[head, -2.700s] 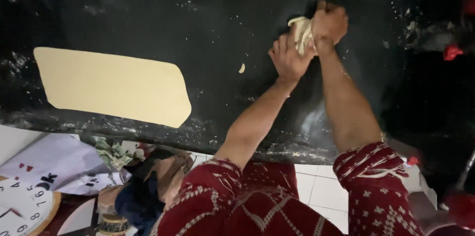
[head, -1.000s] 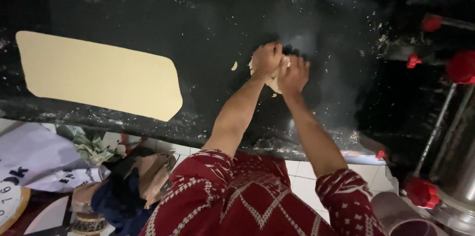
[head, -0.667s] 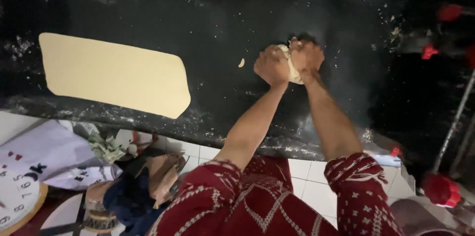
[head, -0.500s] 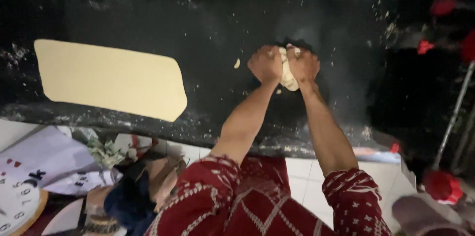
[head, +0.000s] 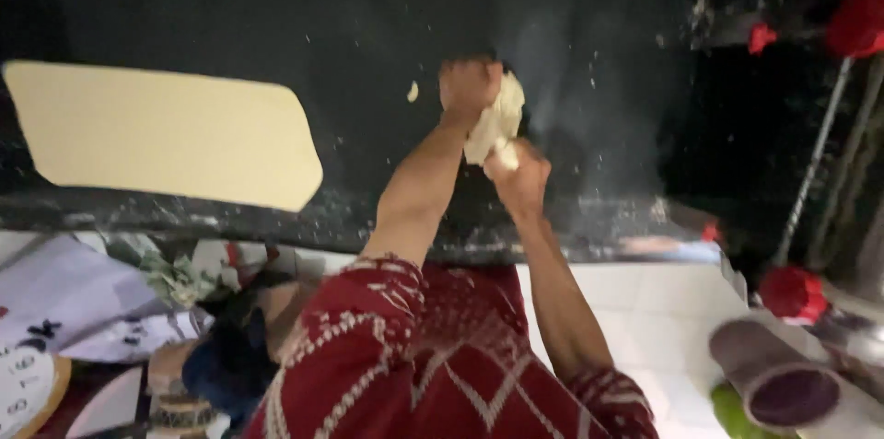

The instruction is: Kneading a small piece of dough by hand on a black work surface.

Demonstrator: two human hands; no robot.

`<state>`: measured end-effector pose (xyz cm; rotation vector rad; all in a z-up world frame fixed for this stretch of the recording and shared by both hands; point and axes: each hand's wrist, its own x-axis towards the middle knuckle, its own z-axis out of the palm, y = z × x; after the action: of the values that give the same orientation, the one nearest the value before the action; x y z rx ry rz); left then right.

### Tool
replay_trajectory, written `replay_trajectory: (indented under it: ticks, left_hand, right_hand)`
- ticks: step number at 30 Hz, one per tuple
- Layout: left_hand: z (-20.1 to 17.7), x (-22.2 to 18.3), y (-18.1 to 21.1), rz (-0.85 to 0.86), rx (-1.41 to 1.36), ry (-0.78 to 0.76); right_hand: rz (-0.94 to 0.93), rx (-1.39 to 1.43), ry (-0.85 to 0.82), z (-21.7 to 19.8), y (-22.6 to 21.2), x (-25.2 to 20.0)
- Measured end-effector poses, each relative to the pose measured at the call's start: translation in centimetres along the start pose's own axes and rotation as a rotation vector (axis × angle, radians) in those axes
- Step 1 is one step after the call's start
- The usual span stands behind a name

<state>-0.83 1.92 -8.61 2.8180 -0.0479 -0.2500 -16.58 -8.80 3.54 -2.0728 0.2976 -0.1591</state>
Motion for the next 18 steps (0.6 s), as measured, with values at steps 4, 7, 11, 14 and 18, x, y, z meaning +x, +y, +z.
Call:
replay_trajectory:
  ticks: [4, 7, 11, 14, 18]
  left_hand:
    - [-1.7, -0.4, 1.7, -0.027, 0.046, 0.147]
    - [-1.4, -2.4, 2.9, -0.106, 0.070, 0.387]
    - [-2.4, -2.1, 2.6, -0.161, 0.070, 0.529]
    - [-2.3, -1.0, 2.6, -0.166, 0.076, 0.565]
    - [-2.1, -0.6, 3.0, -0.273, 0.041, 0.590]
  right_hand:
    - [0.005, -0.065, 0.091, -0.1, 1.8, -0.5]
    - [-0.127, -0.011, 0.181, 1.1, 0.0, -0.2]
    - [-0.308, -0.128, 0.309, 5.2, 0.7, 6.8]
    - [-0.280, -0.392, 0.300, 8.0, 7.4, 10.4]
    - [0.098, -0.508, 0.083, 7.4, 7.2, 16.2]
